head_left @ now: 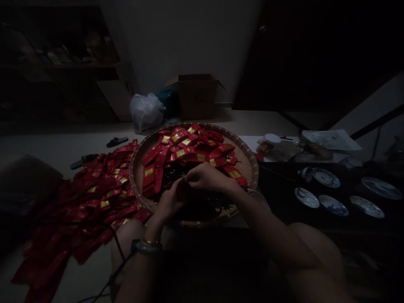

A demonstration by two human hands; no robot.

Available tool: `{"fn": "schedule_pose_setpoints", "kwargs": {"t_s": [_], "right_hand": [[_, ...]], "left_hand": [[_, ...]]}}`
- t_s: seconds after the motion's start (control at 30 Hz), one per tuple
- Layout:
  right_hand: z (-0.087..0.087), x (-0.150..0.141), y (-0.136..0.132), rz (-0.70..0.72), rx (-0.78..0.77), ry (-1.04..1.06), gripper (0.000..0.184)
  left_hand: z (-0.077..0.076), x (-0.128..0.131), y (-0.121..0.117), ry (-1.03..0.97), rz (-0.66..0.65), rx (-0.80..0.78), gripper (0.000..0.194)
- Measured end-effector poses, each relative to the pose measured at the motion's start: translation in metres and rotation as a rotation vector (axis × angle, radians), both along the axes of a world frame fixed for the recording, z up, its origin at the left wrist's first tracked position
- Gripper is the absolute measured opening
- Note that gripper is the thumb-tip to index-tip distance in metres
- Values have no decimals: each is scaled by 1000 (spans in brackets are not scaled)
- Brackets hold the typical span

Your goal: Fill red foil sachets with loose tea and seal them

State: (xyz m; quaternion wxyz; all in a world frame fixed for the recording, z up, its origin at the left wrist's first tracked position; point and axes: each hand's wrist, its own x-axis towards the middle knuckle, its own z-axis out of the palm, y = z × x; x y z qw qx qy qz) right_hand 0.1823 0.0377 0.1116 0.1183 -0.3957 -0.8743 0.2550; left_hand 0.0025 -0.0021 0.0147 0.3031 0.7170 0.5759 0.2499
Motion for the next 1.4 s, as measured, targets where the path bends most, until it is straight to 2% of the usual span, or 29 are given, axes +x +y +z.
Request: {"fn": "schedule_pose_setpoints", "kwargs": {"t_s": [0.17,0.27,0.4,0.5,0.57,0.63,0.67,0.7,0.77,0.87,0.93,1.0,1.17,1.3,1.4], "right_hand": [[-9,-2,1,23,3,-19,21],[-11,-3,1,16,-56,24,21],[-11,2,2,-45,-202,210,19],[-14,10,10,-165,-300,366,19],[-16,16,17,-292,-264,440,22],[-19,21,21,-392,-117,438,23],[-20,22,21,-398,-27,414,24],[-21,23,19,-356,46,377,25],[-24,23,12,-168,119,281,25],[-29,16,-3,69,101,46,27],[-32,10,-10,95,86,-127,34],[-34,6,-13,99,102,-209,36],[-32,4,-14,88,292,-133,32],[-28,3,-14,104,408,-198,30],[-32,3,-12,130,476,-183,29]], "left_hand": [[9,2,-2,-62,-34,-42,74],[10,1,-3,-108,-60,-10,74],[3,-3,-3,-213,-93,104,64],[-4,-6,-2,-189,-87,166,58],[-8,-8,-2,-137,-65,191,59],[-9,-9,-1,-103,-61,212,60],[-8,-9,-1,-94,-74,222,59],[-6,-10,-1,-89,-96,234,56],[-2,-10,-1,-78,-157,259,42],[5,-10,-2,-16,-205,294,14],[7,-11,-1,26,-218,306,7],[5,-12,0,23,-213,329,5],[-3,-12,2,-63,-115,506,8],[-3,-9,-1,-58,-47,617,11],[-1,-7,-4,-25,-41,656,13]]}}
